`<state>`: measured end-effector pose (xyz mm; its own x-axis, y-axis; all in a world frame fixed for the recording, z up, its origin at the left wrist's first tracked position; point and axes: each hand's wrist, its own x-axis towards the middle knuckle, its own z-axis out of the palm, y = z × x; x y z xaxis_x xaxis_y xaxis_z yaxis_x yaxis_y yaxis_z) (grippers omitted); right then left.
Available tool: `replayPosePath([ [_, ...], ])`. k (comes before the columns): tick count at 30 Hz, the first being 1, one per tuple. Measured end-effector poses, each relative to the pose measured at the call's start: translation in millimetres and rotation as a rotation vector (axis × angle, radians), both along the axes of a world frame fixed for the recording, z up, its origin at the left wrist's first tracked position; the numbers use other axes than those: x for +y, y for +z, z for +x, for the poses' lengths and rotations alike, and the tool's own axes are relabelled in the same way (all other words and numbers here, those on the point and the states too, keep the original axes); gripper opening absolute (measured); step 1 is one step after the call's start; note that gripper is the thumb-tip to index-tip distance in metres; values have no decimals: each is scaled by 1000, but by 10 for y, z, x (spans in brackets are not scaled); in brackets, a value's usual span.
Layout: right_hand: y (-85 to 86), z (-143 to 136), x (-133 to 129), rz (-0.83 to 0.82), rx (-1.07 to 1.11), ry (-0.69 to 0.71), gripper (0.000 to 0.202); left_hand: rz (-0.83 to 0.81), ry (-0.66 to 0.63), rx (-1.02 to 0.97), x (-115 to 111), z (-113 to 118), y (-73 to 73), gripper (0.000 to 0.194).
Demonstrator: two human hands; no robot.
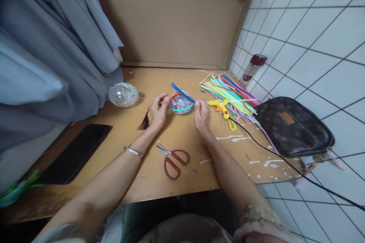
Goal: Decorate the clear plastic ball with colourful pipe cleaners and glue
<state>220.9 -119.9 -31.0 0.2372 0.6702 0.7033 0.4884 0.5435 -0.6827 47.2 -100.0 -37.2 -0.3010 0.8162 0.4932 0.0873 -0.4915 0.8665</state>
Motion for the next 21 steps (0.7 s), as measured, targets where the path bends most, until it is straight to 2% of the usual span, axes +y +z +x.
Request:
replayPosePath([
  [2,26,-20,-35,52,-58,3,32,36,57,-69,-41,-12,74,44],
  [3,37,-32,-52,76,-90,11,32,38,46,-111,-60,-13,106,43],
  [10,59,-83,-110,159,-326,77,30,-21,-220,-385,-105,26,205,50],
  [18,81,-77,-133,234,-515,42,31,-173,-448,-631,-83,-26,288,25],
  [21,96,-89,-154,269,-568,48,30,-215,-457,-710,-72,-71,292,24],
])
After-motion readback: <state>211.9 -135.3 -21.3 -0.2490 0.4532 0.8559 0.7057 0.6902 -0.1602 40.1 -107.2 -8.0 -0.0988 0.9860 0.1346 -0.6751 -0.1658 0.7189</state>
